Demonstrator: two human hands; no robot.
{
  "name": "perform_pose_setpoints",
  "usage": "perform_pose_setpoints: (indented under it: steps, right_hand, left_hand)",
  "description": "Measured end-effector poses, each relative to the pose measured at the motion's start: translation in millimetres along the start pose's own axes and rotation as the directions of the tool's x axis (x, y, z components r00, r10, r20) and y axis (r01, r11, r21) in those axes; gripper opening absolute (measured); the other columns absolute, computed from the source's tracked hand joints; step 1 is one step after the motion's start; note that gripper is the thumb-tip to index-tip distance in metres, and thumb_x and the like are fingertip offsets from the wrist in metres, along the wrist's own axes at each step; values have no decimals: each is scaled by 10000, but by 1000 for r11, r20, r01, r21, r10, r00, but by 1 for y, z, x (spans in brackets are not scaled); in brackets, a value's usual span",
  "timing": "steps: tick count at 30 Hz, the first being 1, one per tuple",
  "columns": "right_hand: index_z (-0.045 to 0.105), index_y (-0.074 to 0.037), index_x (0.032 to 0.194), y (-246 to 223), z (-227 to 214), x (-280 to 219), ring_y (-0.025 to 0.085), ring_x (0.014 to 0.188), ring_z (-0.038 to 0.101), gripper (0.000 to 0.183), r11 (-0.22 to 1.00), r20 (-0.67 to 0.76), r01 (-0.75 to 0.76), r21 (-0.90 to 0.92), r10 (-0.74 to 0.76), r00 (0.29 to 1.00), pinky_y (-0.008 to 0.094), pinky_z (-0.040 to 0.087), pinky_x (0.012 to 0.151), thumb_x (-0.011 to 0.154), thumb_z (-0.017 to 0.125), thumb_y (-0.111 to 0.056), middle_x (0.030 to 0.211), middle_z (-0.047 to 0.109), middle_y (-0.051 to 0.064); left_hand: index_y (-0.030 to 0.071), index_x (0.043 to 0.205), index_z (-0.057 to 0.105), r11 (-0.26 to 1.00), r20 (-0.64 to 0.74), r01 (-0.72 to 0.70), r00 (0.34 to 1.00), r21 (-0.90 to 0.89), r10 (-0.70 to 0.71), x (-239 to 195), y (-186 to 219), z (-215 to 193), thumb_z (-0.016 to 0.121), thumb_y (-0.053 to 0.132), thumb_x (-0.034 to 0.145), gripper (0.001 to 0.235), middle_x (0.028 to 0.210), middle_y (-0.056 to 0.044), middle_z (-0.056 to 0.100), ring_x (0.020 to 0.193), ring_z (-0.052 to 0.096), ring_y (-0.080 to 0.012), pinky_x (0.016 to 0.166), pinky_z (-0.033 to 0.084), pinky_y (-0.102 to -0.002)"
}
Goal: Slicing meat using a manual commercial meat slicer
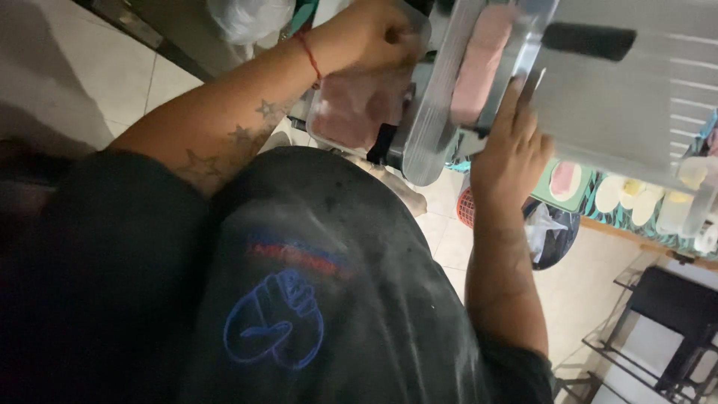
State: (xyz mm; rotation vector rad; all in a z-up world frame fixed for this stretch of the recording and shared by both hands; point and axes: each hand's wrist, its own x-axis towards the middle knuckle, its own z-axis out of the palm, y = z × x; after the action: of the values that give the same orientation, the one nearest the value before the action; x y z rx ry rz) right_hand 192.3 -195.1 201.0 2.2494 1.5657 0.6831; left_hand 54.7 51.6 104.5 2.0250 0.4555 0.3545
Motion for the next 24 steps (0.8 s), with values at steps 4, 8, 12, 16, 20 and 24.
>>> perform_pose_setpoints:
  steps: [4, 8, 12, 16, 20, 24]
  right_hand:
    - [514, -72, 1445, -7, -18, -24, 199, 686, 568, 601, 997, -200, 36, -61, -48, 979, 325, 388, 631, 845, 521, -40, 1049, 618, 49]
    - [546, -130, 1431, -12, -24, -43, 148, 731, 567, 566, 997, -175, 13, -73, -26, 984, 290, 376, 692, 869, 520, -74, 1087, 601, 7]
    - [502, -92, 1464, -17, -32, -54, 187, 817, 635, 699, 998, 7, -26, -58, 26, 1000, 327, 420, 722, 773, 547, -4, 1213, 650, 19]
    - [449, -48, 1484, -12, -21, -34, 250, 774, 624, 636, 999, 72, 26, -25, -24, 997, 367, 428, 678, 857, 537, -106, 1192, 666, 90]
    - [466, -91, 1470, -1, -2, 5, 183, 732, 592, 586, 981, -27, 29, -190, -35, 999, 314, 423, 645, 894, 560, -147, 1034, 642, -2]
    - [375, -71, 1514, 21, 42, 46, 245, 748, 591, 794, 996, 30, 53, -74, -51, 998, 373, 420, 627, 786, 665, -198, 1103, 642, 75]
  left_hand:
    - [70, 1032, 660, 968, 29, -239, 971, 77, 237, 11, -19, 5, 571, 164, 933, 163, 844, -132, 662, 711, 601, -263, 574, 427, -403]
    - [48, 982, 669, 939, -69, -240, 962, 247, 264, 11, -27, 4, 560, 148, 920, 159, 866, -165, 676, 731, 612, -330, 580, 434, -450]
    - [32, 944, 675, 908, -165, -208, 945, 365, 282, 23, -38, 12, 552, 135, 911, 164, 882, -190, 686, 745, 619, -380, 585, 439, -485]
    - [129, 813, 664, 970, -187, -74, 975, 233, 119, 54, -52, 32, 607, 258, 897, 164, 730, -114, 676, 617, 615, -330, 519, 395, -503]
    - [198, 828, 575, 988, -171, 155, 974, 24, -148, 80, -39, 58, 786, 350, 867, 263, 751, -5, 623, 667, 600, -212, 550, 405, -420]
    - [192, 825, 586, 988, -235, 150, 960, -34, -153, 80, -52, 69, 779, 323, 864, 236, 755, -1, 636, 675, 596, -192, 555, 415, -405]
